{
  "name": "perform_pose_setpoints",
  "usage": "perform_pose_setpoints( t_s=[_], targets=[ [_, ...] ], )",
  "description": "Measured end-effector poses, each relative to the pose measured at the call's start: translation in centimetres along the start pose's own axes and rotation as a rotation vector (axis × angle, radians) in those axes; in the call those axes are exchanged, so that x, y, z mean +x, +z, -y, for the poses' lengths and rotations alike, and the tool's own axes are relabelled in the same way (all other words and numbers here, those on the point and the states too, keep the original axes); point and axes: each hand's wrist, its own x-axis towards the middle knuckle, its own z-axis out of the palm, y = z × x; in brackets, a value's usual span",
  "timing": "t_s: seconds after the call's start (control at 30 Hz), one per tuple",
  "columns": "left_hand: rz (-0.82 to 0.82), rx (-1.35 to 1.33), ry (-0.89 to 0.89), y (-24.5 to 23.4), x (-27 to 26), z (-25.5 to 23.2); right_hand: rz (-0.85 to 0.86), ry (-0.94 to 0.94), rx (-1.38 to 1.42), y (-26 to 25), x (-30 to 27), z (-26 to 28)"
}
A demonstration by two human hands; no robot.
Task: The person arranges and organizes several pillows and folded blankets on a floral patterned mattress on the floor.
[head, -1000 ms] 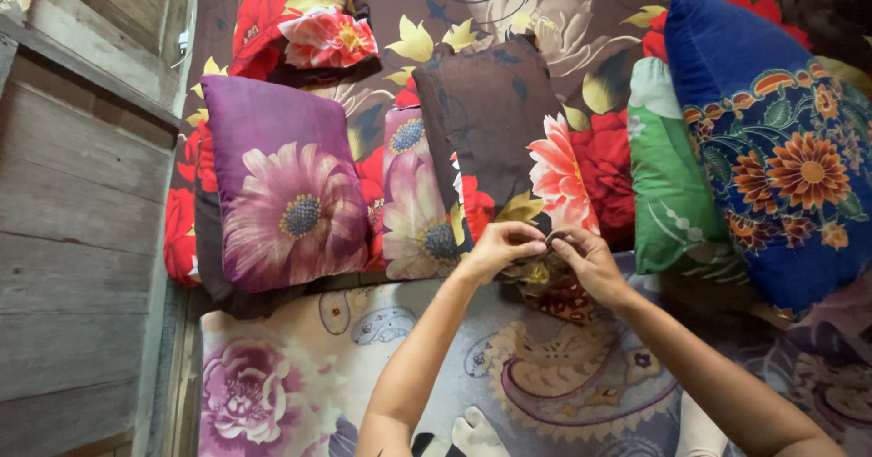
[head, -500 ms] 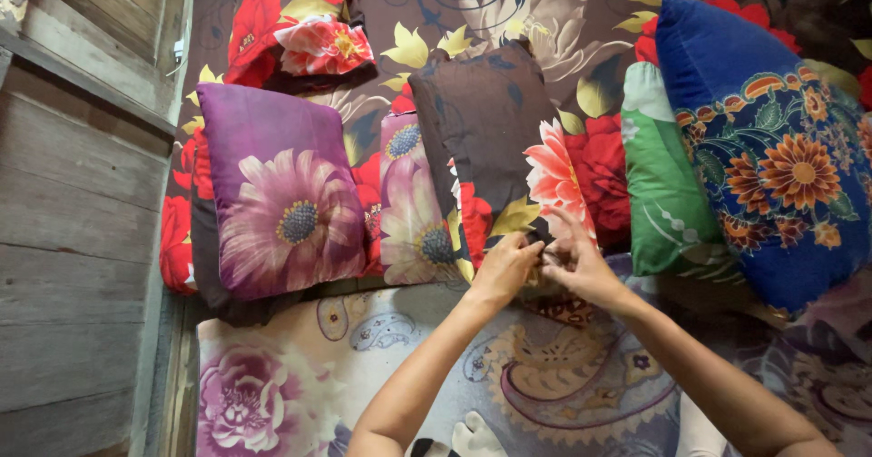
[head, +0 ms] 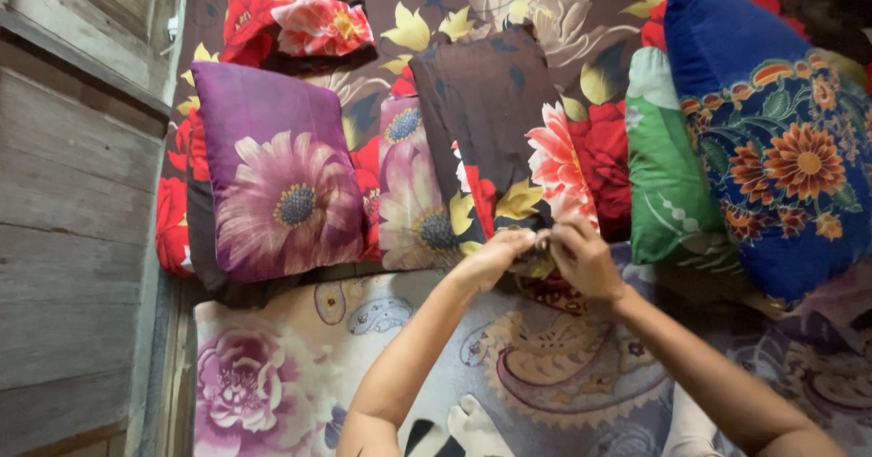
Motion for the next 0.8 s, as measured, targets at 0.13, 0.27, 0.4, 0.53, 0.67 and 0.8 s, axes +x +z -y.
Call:
perform_pose_setpoints(
  t_s=[0.13,0.27,0.4,0.53,0.67,0.8],
  targets=[
    [0.096,-0.295,-0.115,-1.4,-0.2,-1.1,0.183,0.105,0.113,-1.5,1.3,1.1],
    [0.226,-0.271,-0.071,-1.4,-1.3,-2.0,0.072,0.097,0.114,-1.2,0.5,1.1],
    [0.279,-0.346,-0.051,-0.6,-2.2,-3.4,0.056,0.1,0.058,-0.7,0.1,1.1],
    [0.329,-0.31,-0.06,-0.4,-2.9,-3.7,0.164,0.357,0.107,0.0,-0.5,0.0],
    [0.204,-0.019,0.04,-0.4,-3.0,-3.6,0.326,0.635,0.327,-0.3,-1.5,-1.7],
    [0.168,0.253,0.141,-0.6,-2.9,-4.2,0.452,0.302,0.308,-1.5,-0.8,-1.9]
  ],
)
